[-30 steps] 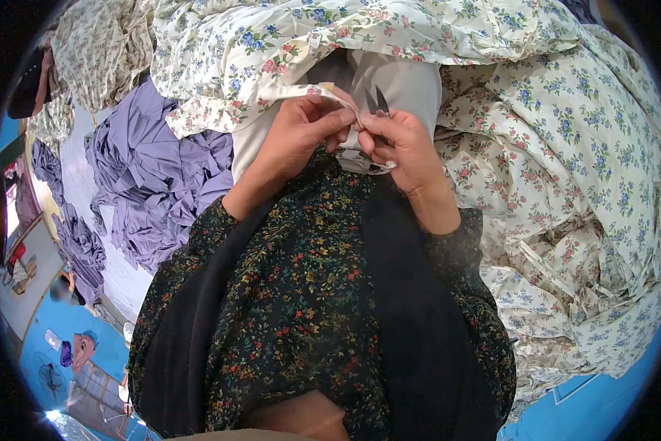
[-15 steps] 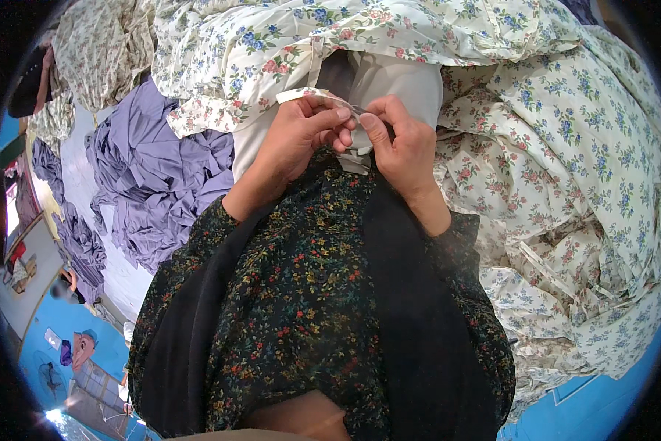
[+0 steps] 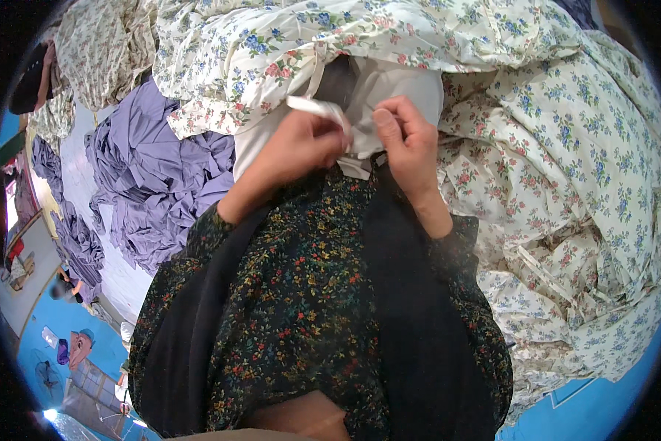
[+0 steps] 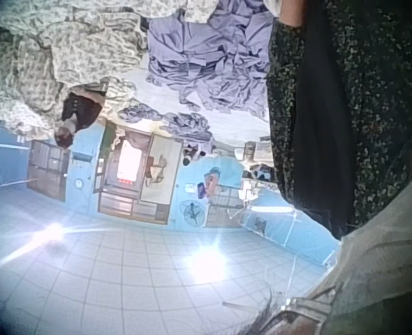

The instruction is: Trimming threads and inspecting labels on floral and purple fabric in a workshop.

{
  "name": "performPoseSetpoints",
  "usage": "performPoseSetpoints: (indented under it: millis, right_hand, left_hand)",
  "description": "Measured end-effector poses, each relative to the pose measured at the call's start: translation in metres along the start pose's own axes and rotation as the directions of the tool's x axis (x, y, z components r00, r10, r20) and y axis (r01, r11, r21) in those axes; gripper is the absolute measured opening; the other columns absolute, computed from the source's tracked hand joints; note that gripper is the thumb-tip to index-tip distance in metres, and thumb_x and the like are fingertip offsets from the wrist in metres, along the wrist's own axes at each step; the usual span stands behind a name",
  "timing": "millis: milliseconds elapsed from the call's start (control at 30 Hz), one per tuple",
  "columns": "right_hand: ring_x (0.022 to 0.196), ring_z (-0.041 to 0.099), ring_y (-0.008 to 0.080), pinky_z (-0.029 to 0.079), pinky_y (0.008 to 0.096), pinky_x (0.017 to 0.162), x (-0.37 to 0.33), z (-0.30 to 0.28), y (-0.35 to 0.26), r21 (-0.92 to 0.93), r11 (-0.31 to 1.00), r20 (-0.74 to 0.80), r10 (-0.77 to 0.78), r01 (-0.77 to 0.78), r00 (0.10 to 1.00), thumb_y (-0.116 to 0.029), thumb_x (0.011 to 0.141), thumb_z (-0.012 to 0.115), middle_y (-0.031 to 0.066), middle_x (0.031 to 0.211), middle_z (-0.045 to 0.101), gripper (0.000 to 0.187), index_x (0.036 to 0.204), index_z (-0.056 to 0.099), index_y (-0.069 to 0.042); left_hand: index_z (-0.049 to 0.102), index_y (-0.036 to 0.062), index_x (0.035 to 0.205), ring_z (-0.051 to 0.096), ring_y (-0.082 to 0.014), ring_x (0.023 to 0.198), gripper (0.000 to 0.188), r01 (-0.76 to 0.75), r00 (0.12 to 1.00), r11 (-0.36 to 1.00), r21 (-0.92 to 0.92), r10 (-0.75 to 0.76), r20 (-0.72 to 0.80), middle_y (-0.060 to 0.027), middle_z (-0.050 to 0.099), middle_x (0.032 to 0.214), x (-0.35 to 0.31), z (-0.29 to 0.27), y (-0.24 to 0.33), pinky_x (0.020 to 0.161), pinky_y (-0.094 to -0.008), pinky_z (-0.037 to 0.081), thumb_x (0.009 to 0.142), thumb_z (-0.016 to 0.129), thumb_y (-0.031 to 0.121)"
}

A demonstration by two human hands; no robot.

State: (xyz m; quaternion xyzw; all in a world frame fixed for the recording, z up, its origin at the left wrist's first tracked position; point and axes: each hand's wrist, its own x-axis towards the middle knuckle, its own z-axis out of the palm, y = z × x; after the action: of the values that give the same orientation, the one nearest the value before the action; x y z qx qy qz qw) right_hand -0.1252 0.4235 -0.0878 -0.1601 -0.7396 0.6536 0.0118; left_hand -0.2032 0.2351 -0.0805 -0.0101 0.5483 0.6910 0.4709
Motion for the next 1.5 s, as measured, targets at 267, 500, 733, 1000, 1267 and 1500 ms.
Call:
performPoseSetpoints:
  millis: [267,500,733,1000,1267,1500]
  right_hand:
    - [0.060,0.042,0.0011,0.033,0.0180,0.055,0.051,0.002,-0.055,0.075,0.989,-0.054,-0.127,0.131,0.990,-0.022,0.091,0.065,-0.0048,0.065,0.049,0.030,0.113,0.061,-0.002]
    - [0.051,0.044,0.0034,0.034,0.0193,0.050,0.072,0.007,-0.031,-0.760,0.636,0.210,0.048,0.132,0.977,-0.027,0.091,0.064,-0.0062,0.053,0.046,0.027,0.086,0.070,-0.002]
    - [0.049,0.035,0.0018,0.023,0.0223,0.045,0.083,0.035,-0.014,0.221,0.929,0.195,0.257,-0.297,0.947,-0.019,0.086,0.068,-0.0068,0.058,0.047,0.016,0.082,0.064,-0.004]
    - [0.048,0.038,0.0004,0.023,0.0182,0.043,0.034,0.009,-0.045,0.541,0.688,0.388,0.307,-0.484,0.869,-0.009,0.085,0.067,-0.0068,0.063,0.052,0.009,0.090,0.063,-0.003]
    - [0.058,0.056,0.0105,0.040,0.0257,0.052,0.007,0.010,-0.021,-0.120,0.993,0.060,0.009,-0.001,0.998,-0.027,0.092,0.064,0.0006,0.070,0.062,0.022,0.098,0.063,-0.005]
    - [0.062,0.063,0.0306,0.047,0.0390,0.054,0.017,0.024,-0.019,-0.624,0.706,0.024,-0.409,0.333,0.912,-0.028,0.090,0.064,0.0102,0.072,0.063,0.020,0.098,0.061,-0.010]
  left_hand:
    - [0.063,0.0019,0.080,0.059,-0.0328,0.061,0.018,-0.208,0.940,0.271,0.940,0.322,0.115,-0.0184,0.056,0.066,-0.033,-0.046,0.085,0.058,-0.0435,0.045,0.087,0.062,0.018]
    - [0.061,0.0021,0.084,0.056,-0.0363,0.079,0.011,-0.411,0.777,0.119,0.904,0.564,0.279,-0.0151,0.057,0.078,0.013,-0.037,0.043,0.069,-0.0443,0.046,0.085,0.063,0.013]
    - [0.062,0.0003,0.084,0.058,-0.0333,0.069,0.013,-0.199,0.828,0.356,0.913,0.559,-0.038,-0.0163,0.059,0.076,0.013,-0.022,0.028,0.063,-0.0383,0.046,0.087,0.063,0.013]
    - [0.063,-0.0031,0.084,0.058,-0.0109,0.061,0.037,-0.057,0.996,0.991,-0.118,0.049,-0.075,-0.0039,0.063,0.074,0.005,-0.003,0.034,0.060,-0.0251,0.046,0.097,0.057,0.031]
    - [0.059,-0.0047,0.081,0.059,-0.0159,0.067,0.030,-0.083,0.976,0.953,-0.290,0.018,-0.219,-0.0094,0.062,0.074,0.016,-0.006,0.001,0.066,-0.0278,0.048,0.094,0.063,0.022]
    - [0.060,-0.0065,0.083,0.060,-0.0161,0.069,0.029,-0.156,0.951,0.967,-0.204,0.092,-0.294,-0.0120,0.064,0.077,0.009,-0.003,-0.004,0.067,-0.0271,0.048,0.095,0.061,0.020]
